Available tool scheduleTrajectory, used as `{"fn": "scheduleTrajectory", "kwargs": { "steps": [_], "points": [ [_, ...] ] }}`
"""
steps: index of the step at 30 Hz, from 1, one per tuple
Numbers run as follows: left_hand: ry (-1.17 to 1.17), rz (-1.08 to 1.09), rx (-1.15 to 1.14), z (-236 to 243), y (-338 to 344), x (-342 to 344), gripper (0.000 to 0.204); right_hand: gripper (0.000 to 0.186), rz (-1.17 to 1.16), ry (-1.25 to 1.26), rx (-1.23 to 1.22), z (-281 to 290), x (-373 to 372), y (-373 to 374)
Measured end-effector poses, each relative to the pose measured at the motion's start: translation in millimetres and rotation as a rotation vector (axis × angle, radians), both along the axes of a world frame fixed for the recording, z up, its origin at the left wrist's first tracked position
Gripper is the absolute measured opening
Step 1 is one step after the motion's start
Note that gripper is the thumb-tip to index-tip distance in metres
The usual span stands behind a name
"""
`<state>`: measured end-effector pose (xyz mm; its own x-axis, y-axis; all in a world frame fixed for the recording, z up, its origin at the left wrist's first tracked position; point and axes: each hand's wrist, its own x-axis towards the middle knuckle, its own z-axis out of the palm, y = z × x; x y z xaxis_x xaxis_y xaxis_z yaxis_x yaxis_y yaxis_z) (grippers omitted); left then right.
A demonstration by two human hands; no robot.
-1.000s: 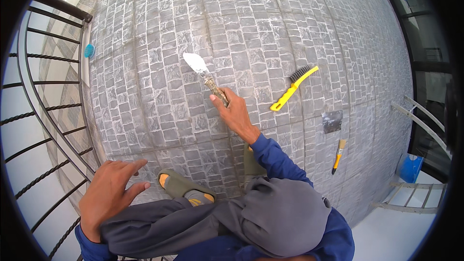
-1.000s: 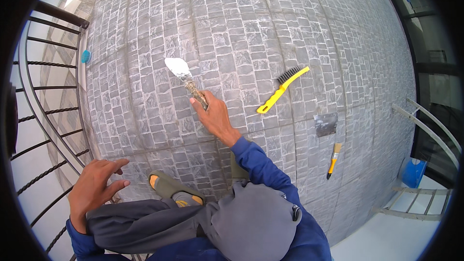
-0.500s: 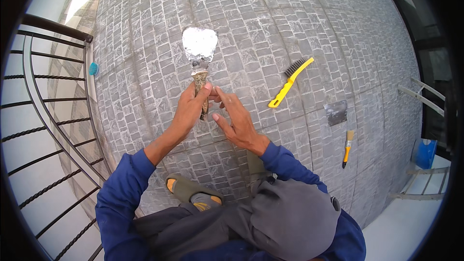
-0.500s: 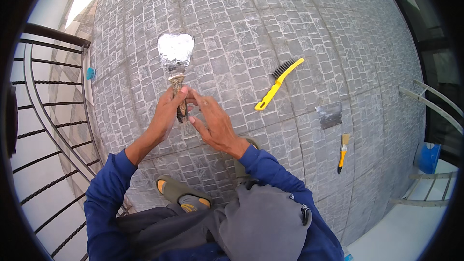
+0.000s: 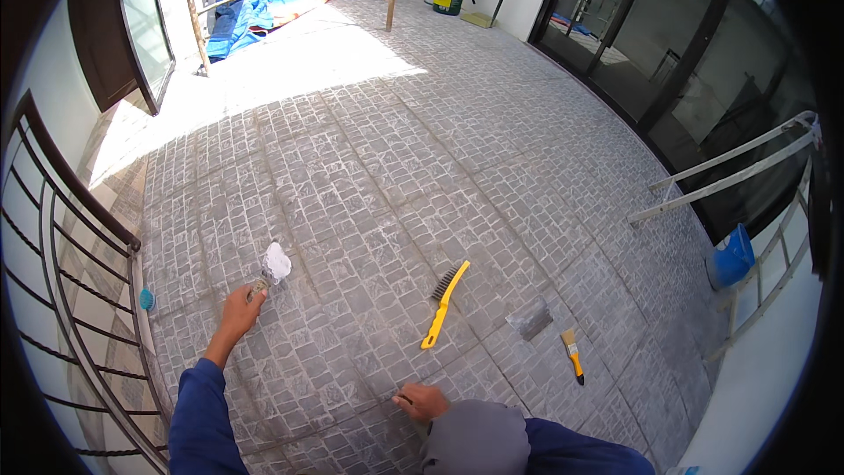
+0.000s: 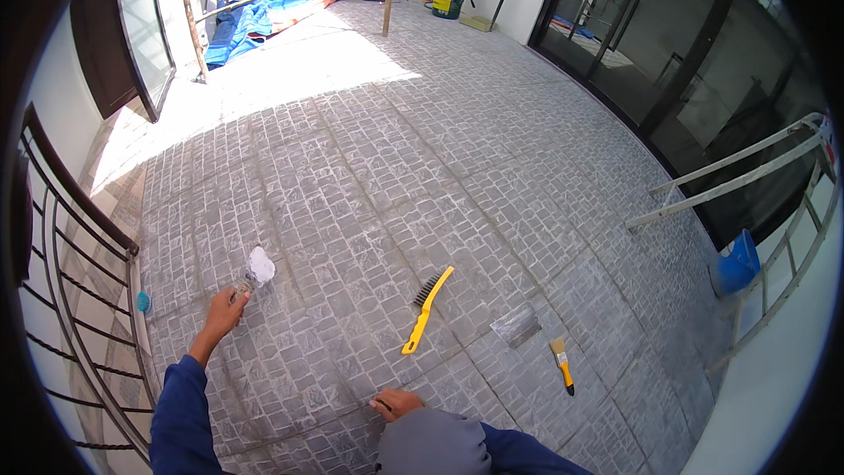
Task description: The person applies grout to tiled floor joints using a rubber float, then brushes and wipes the surface with a yellow brush and a small paintbrush. The person also uses a trowel to spread grout in a localized area.
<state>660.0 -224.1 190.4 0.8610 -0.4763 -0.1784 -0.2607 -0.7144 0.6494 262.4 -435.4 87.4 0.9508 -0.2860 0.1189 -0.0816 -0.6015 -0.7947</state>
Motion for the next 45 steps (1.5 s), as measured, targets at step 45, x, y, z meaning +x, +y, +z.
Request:
{"fn": "scheduleTrajectory", "kwargs": {
  "steps": [45],
  "points": [
    [0.075, -0.360, 0.393, -34, -15, 74, 0.055, 0.018, 0.177, 0.093, -0.154, 9, 16, -11]
  ]
}}
